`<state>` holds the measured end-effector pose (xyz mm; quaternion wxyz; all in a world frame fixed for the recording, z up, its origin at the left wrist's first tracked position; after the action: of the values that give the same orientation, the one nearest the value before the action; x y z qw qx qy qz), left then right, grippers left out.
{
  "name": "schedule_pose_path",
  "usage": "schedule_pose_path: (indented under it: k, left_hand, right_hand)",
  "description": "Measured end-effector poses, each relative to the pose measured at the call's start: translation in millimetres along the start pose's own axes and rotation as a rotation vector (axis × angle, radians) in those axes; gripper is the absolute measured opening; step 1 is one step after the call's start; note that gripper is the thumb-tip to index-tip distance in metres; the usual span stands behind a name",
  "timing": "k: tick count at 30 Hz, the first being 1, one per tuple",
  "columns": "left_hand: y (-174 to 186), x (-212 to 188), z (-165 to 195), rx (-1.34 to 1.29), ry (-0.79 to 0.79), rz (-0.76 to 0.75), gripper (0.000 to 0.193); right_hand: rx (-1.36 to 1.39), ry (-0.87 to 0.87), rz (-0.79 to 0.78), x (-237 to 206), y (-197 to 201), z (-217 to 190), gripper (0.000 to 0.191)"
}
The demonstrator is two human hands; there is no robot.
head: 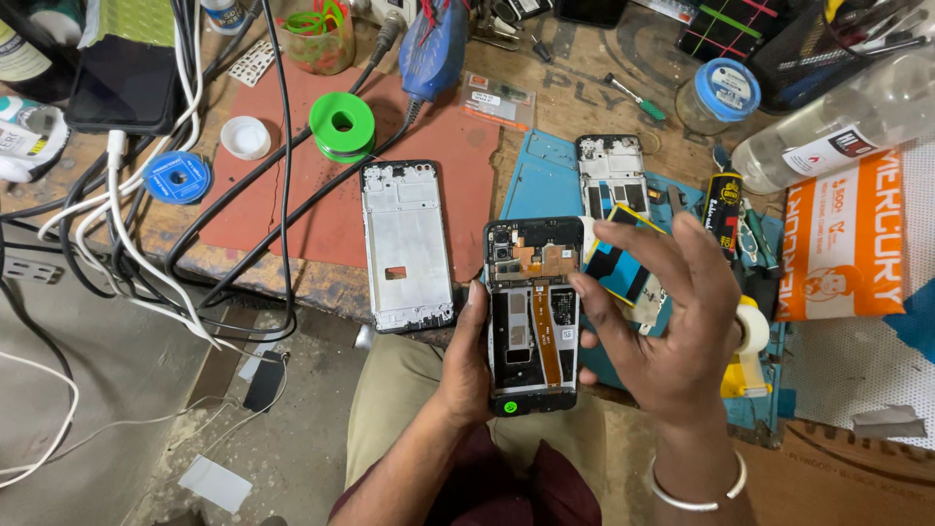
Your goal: The person disassembles a smartphone, removes the motherboard, and uses tweezers to extract small components from the phone's interior. The person then places the components into the phone's back housing and continues to adjust internal parts with tweezers.
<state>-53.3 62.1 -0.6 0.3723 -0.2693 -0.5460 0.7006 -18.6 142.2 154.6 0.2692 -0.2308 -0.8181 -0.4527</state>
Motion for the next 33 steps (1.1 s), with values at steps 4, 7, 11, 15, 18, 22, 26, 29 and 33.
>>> schedule_pose_path:
  k: [4,7,11,15,18,22,26,29,33]
  left_hand:
    - [1.6,0.5,0.3,0.046,-0.001,0.007,0.091]
    - [-0.5,-0.1,0.0,0.038,0.012,-0.016,0.090]
    - [-5.1,-1.1,0.0,0.055,0.013,-0.059,0.090]
    - [-5.1,-1.9,-3.1,0.078,0.039,-0.061,0.091]
    - [-3.7,-3.2,-2.5,0.080,0.034,-0.054,0.092]
    - [-1.7,-3.0,-2.6,0.063,0.020,-0.050,0.090]
    - [4.0,-2.9,-4.9,0.060,0.024,-0.004,0.087]
    - [5.5,-3.6,-5.8,0.052,0.026,0.007,0.087]
    - [5.1,-4.3,-5.6,0.048,0.032,0.010,0.087]
  right_hand:
    - [0.041,0.094,-0.135,27.1,-10.9,-3.4,0.095]
    - [0.045,0.132,-0.216,36.2,-16.5,-2.4,0.099]
    - [0.069,0.079,-0.299,38.3,-18.1,5.1,0.097]
    - [-0.028,0.173,-0.298,38.4,-16.4,2.1,0.099]
    - [-0.018,0.203,-0.291,39.3,-15.3,0.1,0.094]
    - [-0.116,0.319,-0.291,40.6,-16.3,-7.4,0.090]
    - [-0.168,0.388,-0.268,37.3,-19.8,-14.8,0.086]
    - [-0.206,0.398,-0.244,35.5,-21.9,-15.9,0.085]
    - [-0.189,0.428,-0.221,34.2,-22.0,-16.5,0.088]
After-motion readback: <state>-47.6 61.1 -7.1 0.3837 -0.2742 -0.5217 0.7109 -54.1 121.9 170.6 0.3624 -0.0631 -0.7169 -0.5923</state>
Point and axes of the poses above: each hand's wrist, its own x-axis towards the middle knuckle, its own y-axis out of the back of the hand, z = x × y, the point moved 9 cm from there along x, towards the middle knuckle, and after that the axes turned 3 degrees about -y, right-handed, at the moved point
